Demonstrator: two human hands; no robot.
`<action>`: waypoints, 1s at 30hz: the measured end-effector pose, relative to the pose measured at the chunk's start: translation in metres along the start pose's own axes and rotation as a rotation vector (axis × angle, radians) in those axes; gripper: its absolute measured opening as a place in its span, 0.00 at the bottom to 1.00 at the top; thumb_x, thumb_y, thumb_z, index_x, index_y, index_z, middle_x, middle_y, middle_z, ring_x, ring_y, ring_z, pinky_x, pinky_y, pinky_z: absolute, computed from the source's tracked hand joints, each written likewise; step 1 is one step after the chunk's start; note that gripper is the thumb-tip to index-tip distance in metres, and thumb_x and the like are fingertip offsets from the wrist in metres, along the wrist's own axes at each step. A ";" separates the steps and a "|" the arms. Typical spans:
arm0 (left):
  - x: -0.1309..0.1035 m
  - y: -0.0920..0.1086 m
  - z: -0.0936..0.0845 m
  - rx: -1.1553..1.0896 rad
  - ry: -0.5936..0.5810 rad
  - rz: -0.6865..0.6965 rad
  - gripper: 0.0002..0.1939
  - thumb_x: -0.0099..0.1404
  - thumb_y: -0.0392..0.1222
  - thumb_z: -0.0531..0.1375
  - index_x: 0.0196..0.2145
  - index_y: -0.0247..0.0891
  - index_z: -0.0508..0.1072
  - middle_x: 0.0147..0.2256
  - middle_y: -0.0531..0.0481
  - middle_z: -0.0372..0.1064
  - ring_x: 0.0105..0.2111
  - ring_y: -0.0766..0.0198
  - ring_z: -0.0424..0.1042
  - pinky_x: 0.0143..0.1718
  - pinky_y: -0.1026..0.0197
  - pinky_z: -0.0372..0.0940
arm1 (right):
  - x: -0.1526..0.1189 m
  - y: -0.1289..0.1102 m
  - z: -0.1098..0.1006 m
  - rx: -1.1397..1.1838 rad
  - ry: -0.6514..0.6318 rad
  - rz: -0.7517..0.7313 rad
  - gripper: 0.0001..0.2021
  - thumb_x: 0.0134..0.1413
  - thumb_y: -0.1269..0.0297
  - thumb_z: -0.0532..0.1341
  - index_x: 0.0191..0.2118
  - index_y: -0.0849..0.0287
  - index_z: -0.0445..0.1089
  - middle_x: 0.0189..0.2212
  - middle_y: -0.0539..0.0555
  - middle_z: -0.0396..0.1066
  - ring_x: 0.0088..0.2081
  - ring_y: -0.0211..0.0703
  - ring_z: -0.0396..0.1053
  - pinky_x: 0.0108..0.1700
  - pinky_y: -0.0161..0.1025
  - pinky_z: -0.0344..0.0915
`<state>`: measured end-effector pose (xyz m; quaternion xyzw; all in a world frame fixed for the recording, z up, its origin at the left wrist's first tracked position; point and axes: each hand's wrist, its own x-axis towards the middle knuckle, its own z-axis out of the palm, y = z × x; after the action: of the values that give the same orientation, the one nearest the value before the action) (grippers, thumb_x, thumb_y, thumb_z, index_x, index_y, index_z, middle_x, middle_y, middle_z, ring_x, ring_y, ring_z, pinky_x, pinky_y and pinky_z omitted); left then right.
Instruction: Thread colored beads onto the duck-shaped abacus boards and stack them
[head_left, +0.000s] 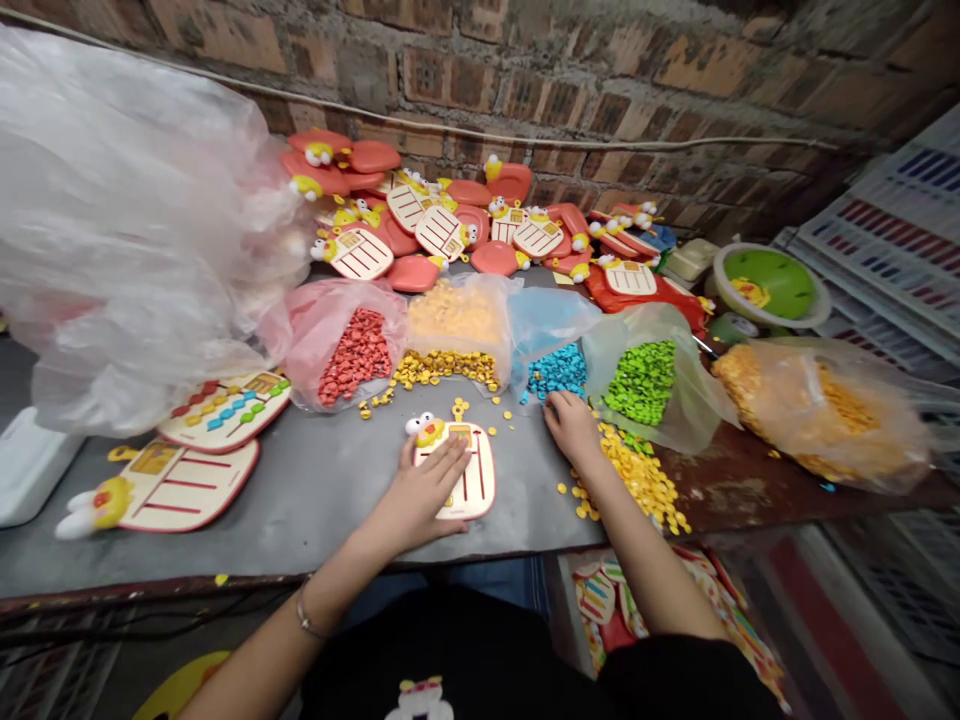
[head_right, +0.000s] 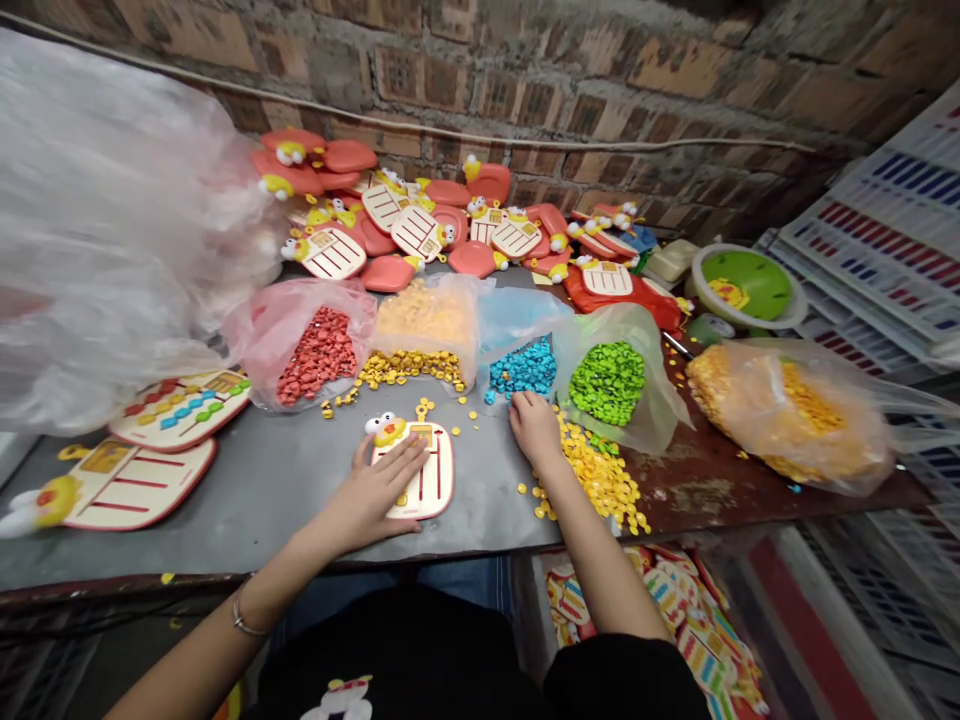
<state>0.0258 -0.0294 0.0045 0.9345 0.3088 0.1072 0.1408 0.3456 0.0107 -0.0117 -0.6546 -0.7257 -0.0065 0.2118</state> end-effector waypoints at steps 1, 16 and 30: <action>0.000 -0.001 0.001 -0.028 0.001 0.040 0.39 0.63 0.60 0.59 0.64 0.38 0.56 0.63 0.37 0.56 0.65 0.47 0.52 0.62 0.39 0.17 | -0.001 -0.005 -0.003 0.100 0.015 0.019 0.06 0.58 0.70 0.54 0.37 0.59 0.69 0.33 0.57 0.70 0.35 0.49 0.66 0.37 0.42 0.63; -0.008 0.003 0.002 0.092 0.041 -0.095 0.40 0.60 0.62 0.60 0.63 0.37 0.58 0.66 0.36 0.49 0.65 0.44 0.49 0.62 0.37 0.37 | -0.010 -0.081 -0.004 0.624 -0.218 -0.185 0.10 0.63 0.65 0.57 0.46 0.56 0.73 0.38 0.56 0.73 0.39 0.45 0.71 0.43 0.43 0.68; -0.005 0.017 0.016 0.087 0.100 -0.224 0.42 0.55 0.65 0.63 0.60 0.38 0.64 0.63 0.39 0.56 0.60 0.45 0.58 0.53 0.45 0.56 | -0.034 -0.086 0.012 0.677 -0.162 -0.204 0.06 0.61 0.67 0.59 0.39 0.56 0.74 0.34 0.55 0.73 0.38 0.45 0.70 0.41 0.42 0.68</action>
<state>0.0353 -0.0484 -0.0054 0.8930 0.4221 0.1237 0.0954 0.2620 -0.0298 -0.0106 -0.4701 -0.7626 0.2650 0.3566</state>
